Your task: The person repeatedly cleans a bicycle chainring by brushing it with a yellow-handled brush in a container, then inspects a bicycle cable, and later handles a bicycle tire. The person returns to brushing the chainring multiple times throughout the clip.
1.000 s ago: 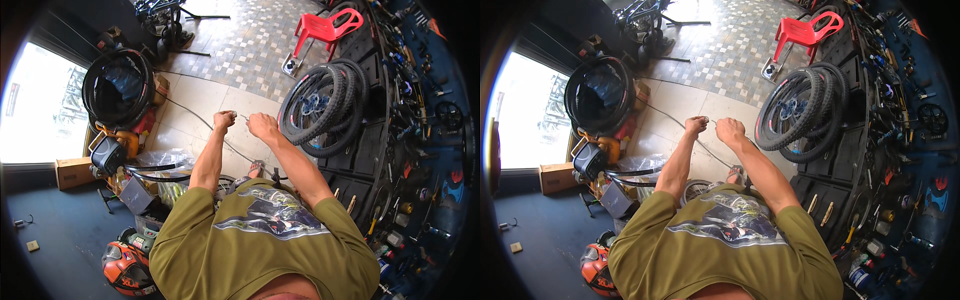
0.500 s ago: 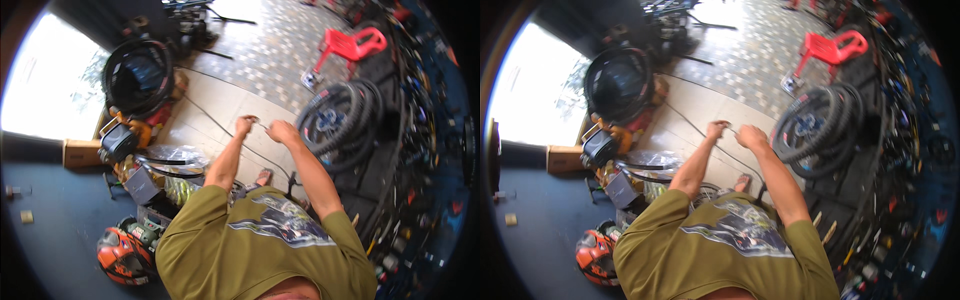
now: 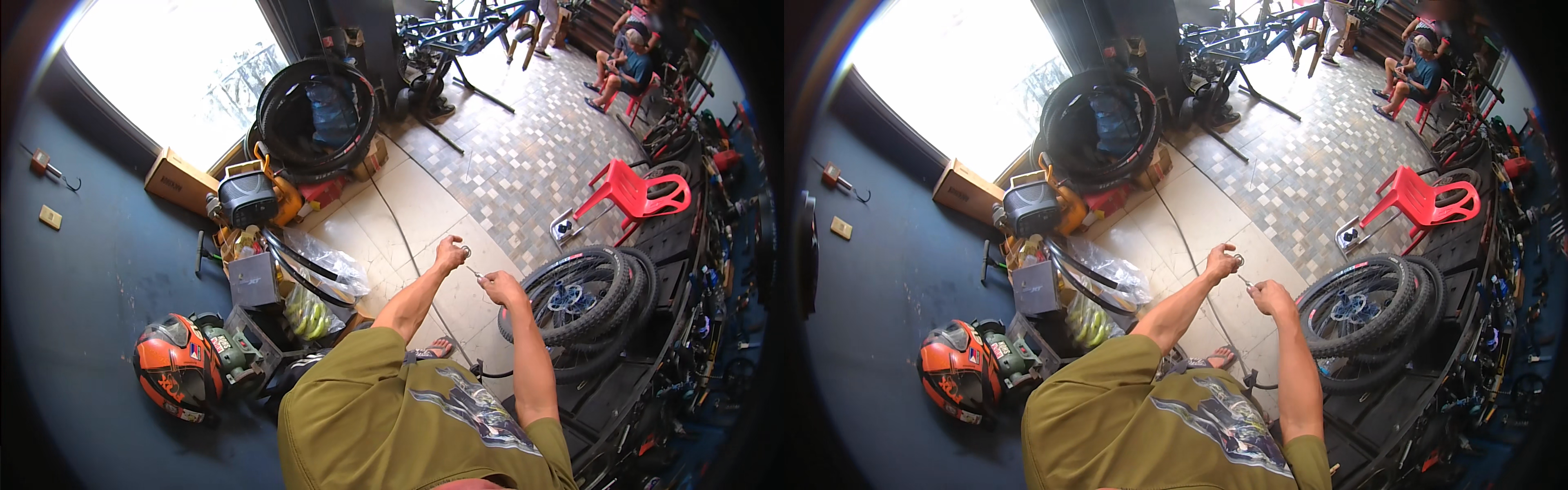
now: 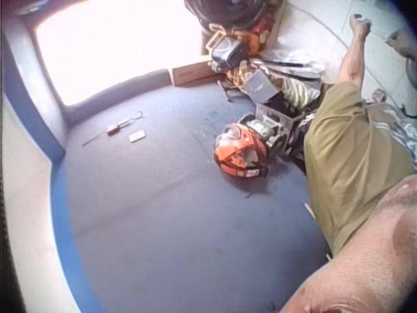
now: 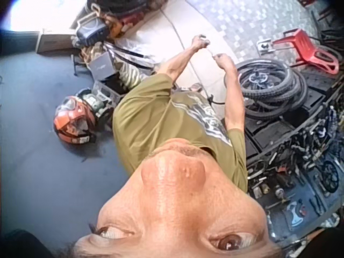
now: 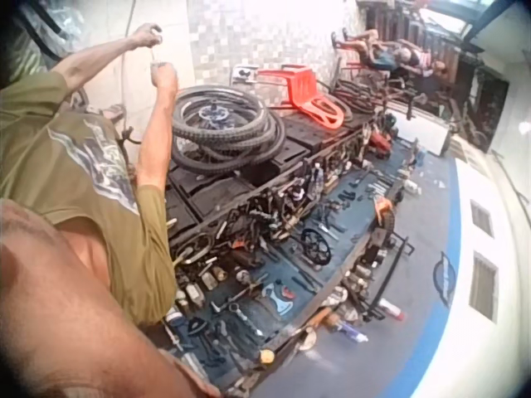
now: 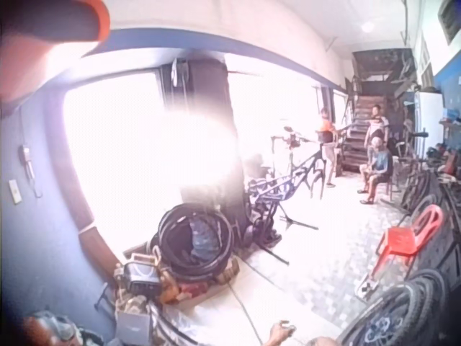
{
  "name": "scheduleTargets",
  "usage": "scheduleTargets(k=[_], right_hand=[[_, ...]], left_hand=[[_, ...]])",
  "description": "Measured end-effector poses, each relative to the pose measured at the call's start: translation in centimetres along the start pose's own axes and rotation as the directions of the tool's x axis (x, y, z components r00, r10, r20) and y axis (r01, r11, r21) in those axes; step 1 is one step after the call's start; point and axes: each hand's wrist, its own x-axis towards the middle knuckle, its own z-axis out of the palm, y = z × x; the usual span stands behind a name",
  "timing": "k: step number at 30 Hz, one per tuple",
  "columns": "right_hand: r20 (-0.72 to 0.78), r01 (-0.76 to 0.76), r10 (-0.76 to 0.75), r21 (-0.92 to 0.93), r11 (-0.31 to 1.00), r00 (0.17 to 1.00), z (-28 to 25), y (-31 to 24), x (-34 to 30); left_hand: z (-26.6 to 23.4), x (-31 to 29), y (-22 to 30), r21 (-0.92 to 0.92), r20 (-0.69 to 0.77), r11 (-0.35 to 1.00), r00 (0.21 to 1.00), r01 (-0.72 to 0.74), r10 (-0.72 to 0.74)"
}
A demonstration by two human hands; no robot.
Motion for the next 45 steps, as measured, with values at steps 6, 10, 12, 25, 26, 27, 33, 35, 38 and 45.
scheduleTargets(k=[6,10,12,25,26,27,33,35,38,45], right_hand=[[0.092,-0.029,0.023,0.066,0.997,0.995,-2.2,-0.6,0.6],[0.007,-0.031,0.031,0.005,1.000,0.999,-2.4,-0.8,0.2],[-0.010,-0.026,0.027,0.017,1.000,1.000,-2.4,-1.1,0.6],[0.000,-0.011,0.011,-0.036,0.999,1.000,-1.7,-2.0,0.8],[0.002,-0.007,0.007,-0.035,0.999,1.000,-1.5,-1.9,0.9],[0.005,-0.003,0.003,-0.033,0.999,1.000,-1.3,-1.7,1.0],[0.091,-0.002,0.003,-0.002,1.000,0.996,-1.3,-1.5,1.2],[0.052,0.008,-0.007,-0.024,1.000,0.999,-1.2,-1.7,0.9],[0.030,0.005,-0.004,-0.045,0.999,1.000,-1.1,-1.8,0.8],[0.133,0.023,-0.023,0.003,1.000,0.991,-1.5,-1.6,1.1]], left_hand=[[-0.5,-0.2,0.5,0.017,0.097,1.000,0.995,0.012,-0.013],[-0.5,0.0,0.8,0.129,0.113,0.990,0.993,-0.051,0.036],[-0.6,0.3,0.6,0.126,0.071,0.987,0.993,-0.100,0.091],[-2.6,0.1,0.4,0.203,0.112,0.975,0.991,-0.093,0.071],[-2.6,0.0,0.6,0.195,0.111,0.978,0.992,-0.073,0.052],[-2.6,-0.1,0.7,0.186,0.109,0.981,0.994,-0.053,0.033],[-2.7,-1.0,2.2,0.126,0.104,0.992,0.994,0.024,-0.037],[-3.0,-0.9,2.1,0.128,0.100,0.992,0.994,0.023,-0.036],[-2.9,-1.0,2.1,0.104,0.109,0.994,0.993,0.031,-0.042],[-2.7,-1.0,1.7,0.095,0.087,0.995,0.996,0.003,-0.011]])
